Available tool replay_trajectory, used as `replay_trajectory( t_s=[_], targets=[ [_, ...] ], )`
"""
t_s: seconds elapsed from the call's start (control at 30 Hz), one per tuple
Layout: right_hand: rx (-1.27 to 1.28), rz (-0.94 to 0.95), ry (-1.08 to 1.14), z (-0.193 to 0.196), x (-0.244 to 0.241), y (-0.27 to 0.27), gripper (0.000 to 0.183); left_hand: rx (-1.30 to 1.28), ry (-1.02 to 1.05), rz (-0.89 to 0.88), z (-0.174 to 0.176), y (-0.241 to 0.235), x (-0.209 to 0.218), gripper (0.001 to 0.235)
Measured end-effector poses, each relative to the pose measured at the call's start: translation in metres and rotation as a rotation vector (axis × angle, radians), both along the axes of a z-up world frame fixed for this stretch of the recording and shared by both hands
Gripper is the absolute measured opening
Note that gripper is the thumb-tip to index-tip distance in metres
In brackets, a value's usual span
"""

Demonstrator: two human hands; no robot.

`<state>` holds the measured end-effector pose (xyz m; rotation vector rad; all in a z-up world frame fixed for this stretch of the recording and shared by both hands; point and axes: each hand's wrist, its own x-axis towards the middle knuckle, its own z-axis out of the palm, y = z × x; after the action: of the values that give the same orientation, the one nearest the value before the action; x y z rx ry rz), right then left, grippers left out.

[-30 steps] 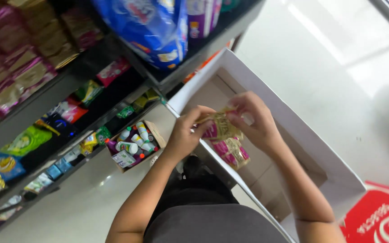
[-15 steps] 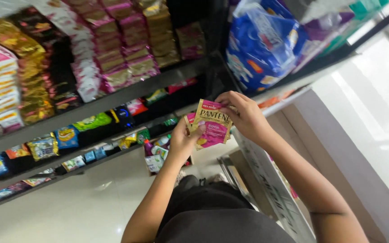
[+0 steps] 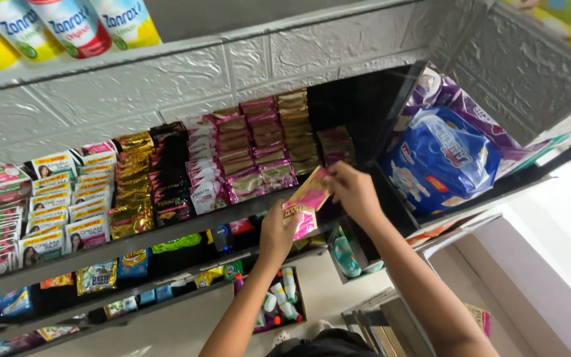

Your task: Stocking and organizing shampoo sachets and cleaning supplies on grocery store shelves.

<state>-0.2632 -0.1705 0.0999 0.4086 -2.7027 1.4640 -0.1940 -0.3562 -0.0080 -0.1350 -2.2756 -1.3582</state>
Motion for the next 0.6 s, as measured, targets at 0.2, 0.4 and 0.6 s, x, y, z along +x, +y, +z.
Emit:
replay_trajectory(
  t_s=[0.2, 0.4, 0.6],
  targets=[
    [0.279, -0.065, 0.532, -0.006, -0.086, 0.010, 0.021, -0.038, 0.108, 0.046, -0.015, 0.000, -0.028, 0.039],
    [0.796, -0.053, 0.347, -0.219, -0.262, 0.027, 0.031, -0.010, -0.070, 0.087, 0.001, 0.011, -0.031, 0.040],
    [0.859, -0.038, 0.403, -0.225, -0.250, 0.026, 0.055, -0.123, -0.032, 0.137, -0.011, 0.015, -0.041, 0.042]
  ],
)
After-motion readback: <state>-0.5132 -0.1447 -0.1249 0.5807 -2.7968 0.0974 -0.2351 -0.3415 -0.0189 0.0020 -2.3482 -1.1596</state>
